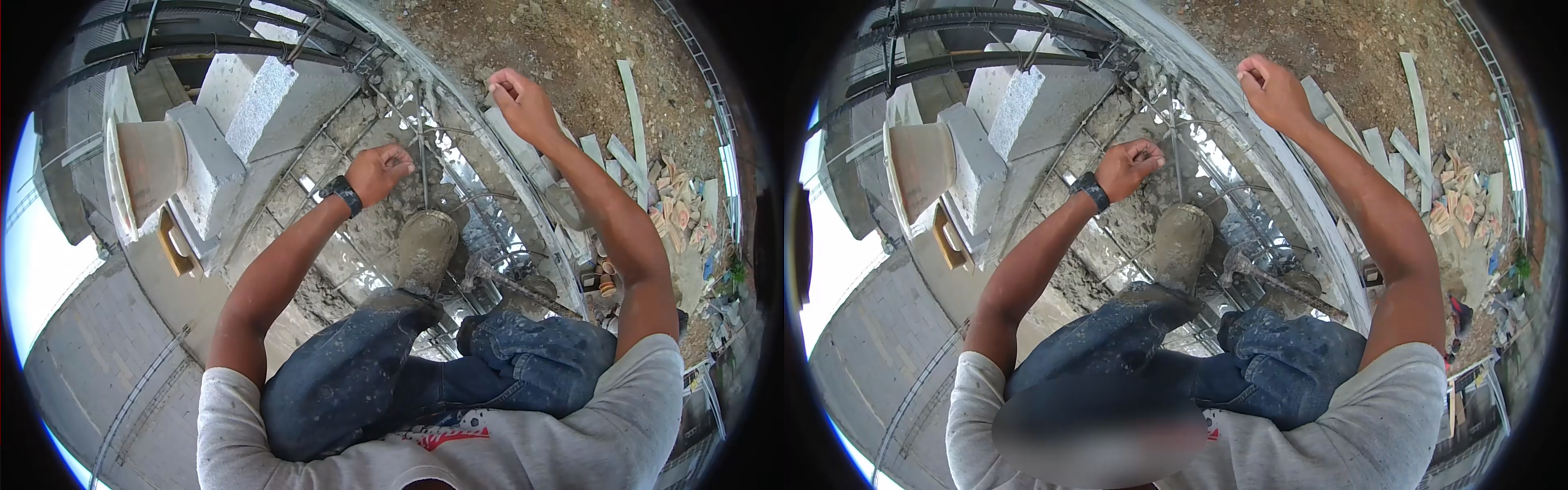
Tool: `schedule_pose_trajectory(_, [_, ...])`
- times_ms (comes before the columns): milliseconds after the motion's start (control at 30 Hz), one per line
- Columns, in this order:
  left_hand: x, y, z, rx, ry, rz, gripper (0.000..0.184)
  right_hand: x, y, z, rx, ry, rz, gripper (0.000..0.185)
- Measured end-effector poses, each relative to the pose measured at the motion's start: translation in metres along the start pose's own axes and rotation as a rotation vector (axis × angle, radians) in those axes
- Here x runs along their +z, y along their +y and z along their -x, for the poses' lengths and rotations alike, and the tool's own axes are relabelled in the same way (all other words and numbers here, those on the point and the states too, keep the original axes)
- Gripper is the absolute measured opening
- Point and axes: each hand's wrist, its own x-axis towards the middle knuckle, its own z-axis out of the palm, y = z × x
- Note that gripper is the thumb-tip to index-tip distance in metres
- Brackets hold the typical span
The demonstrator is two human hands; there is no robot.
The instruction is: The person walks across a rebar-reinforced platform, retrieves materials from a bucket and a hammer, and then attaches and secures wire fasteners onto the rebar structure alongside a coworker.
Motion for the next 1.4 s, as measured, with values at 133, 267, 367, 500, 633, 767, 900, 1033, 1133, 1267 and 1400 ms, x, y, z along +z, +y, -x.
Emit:
schedule_pose_trajectory(133, [0.005,-0.01,0.013,0.099,-0.007,-0.144,0.023,0.01,-0.061,0.027,-0.618,0.1,0.173,0.013])
schedule_pose_trajectory(267, [0.01,-0.019,0.021,0.191,0.022,-0.22,0.023,0.039,-0.081,0.044,-0.896,-0.133,0.449,0.012])
schedule_pose_trajectory(367, [0.014,-0.025,0.021,0.201,0.019,-0.262,0.022,0.062,-0.082,0.052,-0.954,-0.268,0.618,0.01])
schedule_pose_trajectory(500, [0.01,-0.022,0.023,0.222,-0.001,-0.284,0.02,0.075,-0.074,0.057,-0.943,-0.37,0.875,0.014])
schedule_pose_trajectory(633, [0.015,-0.022,0.027,0.222,0.044,-0.31,0.019,0.079,-0.068,0.064,-0.743,-0.511,0.843,0.014])
schedule_pose_trajectory(767, [0.019,-0.018,0.031,0.184,0.075,-0.307,0.019,0.069,-0.086,0.058,-0.457,-0.755,0.778,0.014])
schedule_pose_trajectory(900, [0.022,-0.023,0.03,0.179,0.103,-0.301,0.02,0.074,-0.092,0.055,-0.489,-0.706,0.807,0.017])
schedule_pose_trajectory(1033, [0.025,-0.029,0.027,0.162,0.144,-0.291,0.021,0.077,-0.066,0.059,-0.687,-0.574,0.775,0.018])
schedule_pose_trajectory(1133, [0.026,-0.03,0.028,0.153,0.165,-0.289,0.022,0.073,-0.067,0.062,-0.729,-0.56,0.804,0.016])
schedule_pose_trajectory(1267, [0.022,-0.028,0.026,0.143,0.158,-0.256,0.026,0.074,-0.068,0.064,-0.783,-0.474,0.804,0.013])
schedule_pose_trajectory(1400, [0.018,-0.019,0.026,0.136,0.147,-0.137,0.028,0.068,-0.072,0.066,-0.878,-0.406,0.772,0.013])
